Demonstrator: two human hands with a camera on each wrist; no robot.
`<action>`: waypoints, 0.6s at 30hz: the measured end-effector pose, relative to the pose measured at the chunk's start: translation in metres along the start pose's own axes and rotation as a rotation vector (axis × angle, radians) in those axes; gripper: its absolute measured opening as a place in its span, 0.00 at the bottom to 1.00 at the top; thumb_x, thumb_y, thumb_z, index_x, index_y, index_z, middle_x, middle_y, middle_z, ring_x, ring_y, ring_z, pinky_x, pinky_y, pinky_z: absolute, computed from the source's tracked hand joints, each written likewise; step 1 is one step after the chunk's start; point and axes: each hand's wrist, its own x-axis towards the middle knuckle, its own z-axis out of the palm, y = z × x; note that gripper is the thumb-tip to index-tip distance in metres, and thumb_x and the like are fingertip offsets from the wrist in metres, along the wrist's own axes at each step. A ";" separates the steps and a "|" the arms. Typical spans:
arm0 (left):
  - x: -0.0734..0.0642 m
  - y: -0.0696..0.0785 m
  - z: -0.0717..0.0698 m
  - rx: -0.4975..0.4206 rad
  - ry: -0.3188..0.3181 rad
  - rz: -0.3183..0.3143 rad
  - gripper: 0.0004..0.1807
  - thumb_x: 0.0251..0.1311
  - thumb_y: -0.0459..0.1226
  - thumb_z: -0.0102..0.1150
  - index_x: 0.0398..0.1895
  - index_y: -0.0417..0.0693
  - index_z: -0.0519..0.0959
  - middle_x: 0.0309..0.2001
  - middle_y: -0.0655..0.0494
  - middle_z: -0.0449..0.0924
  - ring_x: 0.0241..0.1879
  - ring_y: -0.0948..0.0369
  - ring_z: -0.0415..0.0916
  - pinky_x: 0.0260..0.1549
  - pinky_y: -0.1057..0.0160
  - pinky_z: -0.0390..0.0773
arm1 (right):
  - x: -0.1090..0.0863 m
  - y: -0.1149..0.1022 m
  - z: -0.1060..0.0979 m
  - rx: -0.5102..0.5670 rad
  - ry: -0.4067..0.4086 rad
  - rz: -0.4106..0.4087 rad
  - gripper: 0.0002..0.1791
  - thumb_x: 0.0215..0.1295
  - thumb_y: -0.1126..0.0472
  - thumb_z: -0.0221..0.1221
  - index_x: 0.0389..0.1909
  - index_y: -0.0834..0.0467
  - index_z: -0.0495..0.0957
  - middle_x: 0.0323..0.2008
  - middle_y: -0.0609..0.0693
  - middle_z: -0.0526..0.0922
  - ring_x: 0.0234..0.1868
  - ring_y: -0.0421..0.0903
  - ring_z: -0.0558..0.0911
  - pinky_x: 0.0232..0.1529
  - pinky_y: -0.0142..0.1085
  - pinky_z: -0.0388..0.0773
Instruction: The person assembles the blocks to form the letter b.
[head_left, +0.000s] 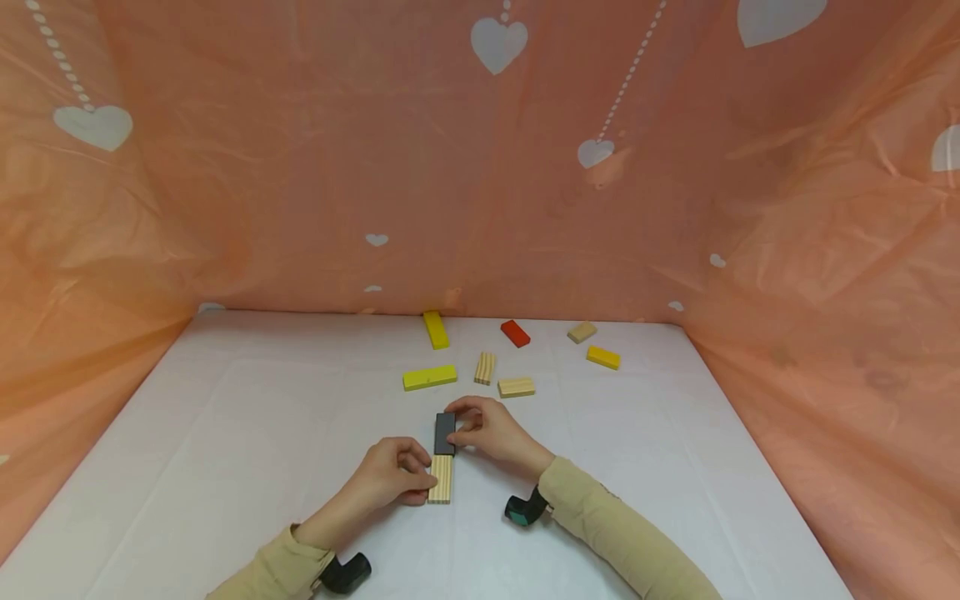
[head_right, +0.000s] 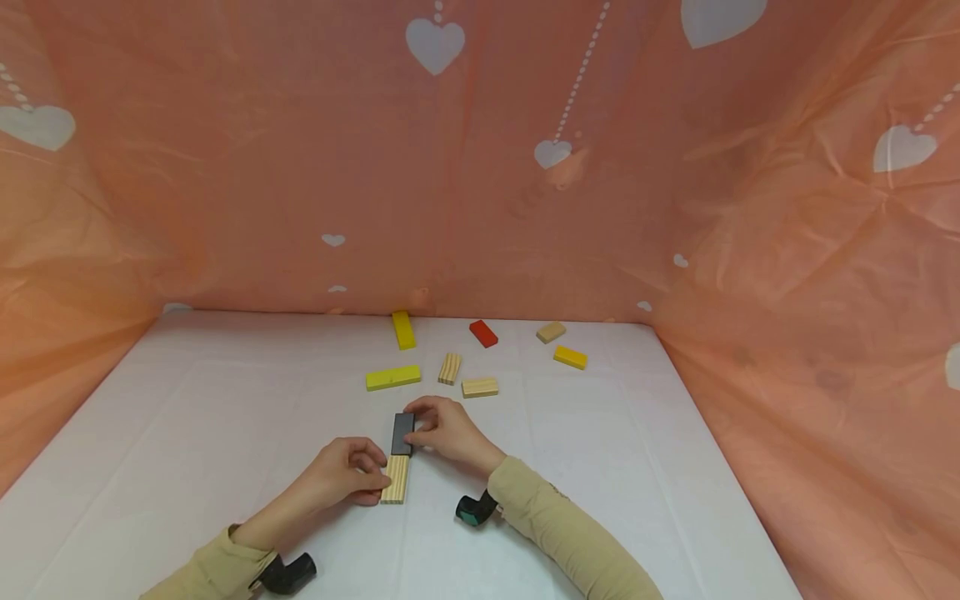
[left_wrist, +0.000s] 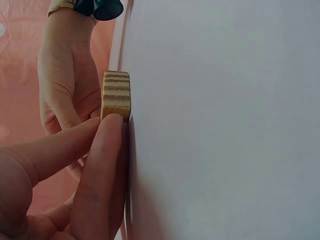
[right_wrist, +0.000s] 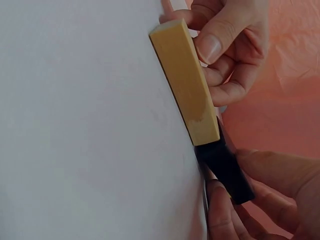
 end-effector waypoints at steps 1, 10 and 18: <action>0.000 0.000 0.000 -0.001 0.000 -0.002 0.14 0.48 0.24 0.69 0.36 0.31 0.75 0.25 0.49 0.77 0.22 0.59 0.80 0.25 0.59 0.86 | 0.001 0.003 0.001 -0.001 0.001 0.003 0.21 0.58 0.66 0.67 0.53 0.61 0.76 0.46 0.53 0.81 0.35 0.44 0.80 0.32 0.26 0.77; 0.000 0.000 0.001 -0.013 -0.008 -0.002 0.14 0.49 0.25 0.69 0.37 0.30 0.75 0.25 0.49 0.77 0.23 0.58 0.80 0.25 0.58 0.86 | 0.003 0.008 0.001 0.002 -0.009 -0.001 0.21 0.56 0.63 0.68 0.51 0.59 0.77 0.43 0.49 0.81 0.33 0.42 0.80 0.32 0.28 0.79; -0.001 -0.001 0.001 0.003 -0.007 0.003 0.15 0.49 0.25 0.69 0.38 0.30 0.75 0.26 0.49 0.77 0.23 0.58 0.80 0.25 0.58 0.86 | 0.002 0.009 0.001 -0.036 -0.017 -0.016 0.20 0.56 0.64 0.68 0.50 0.60 0.76 0.40 0.48 0.81 0.32 0.40 0.80 0.31 0.28 0.79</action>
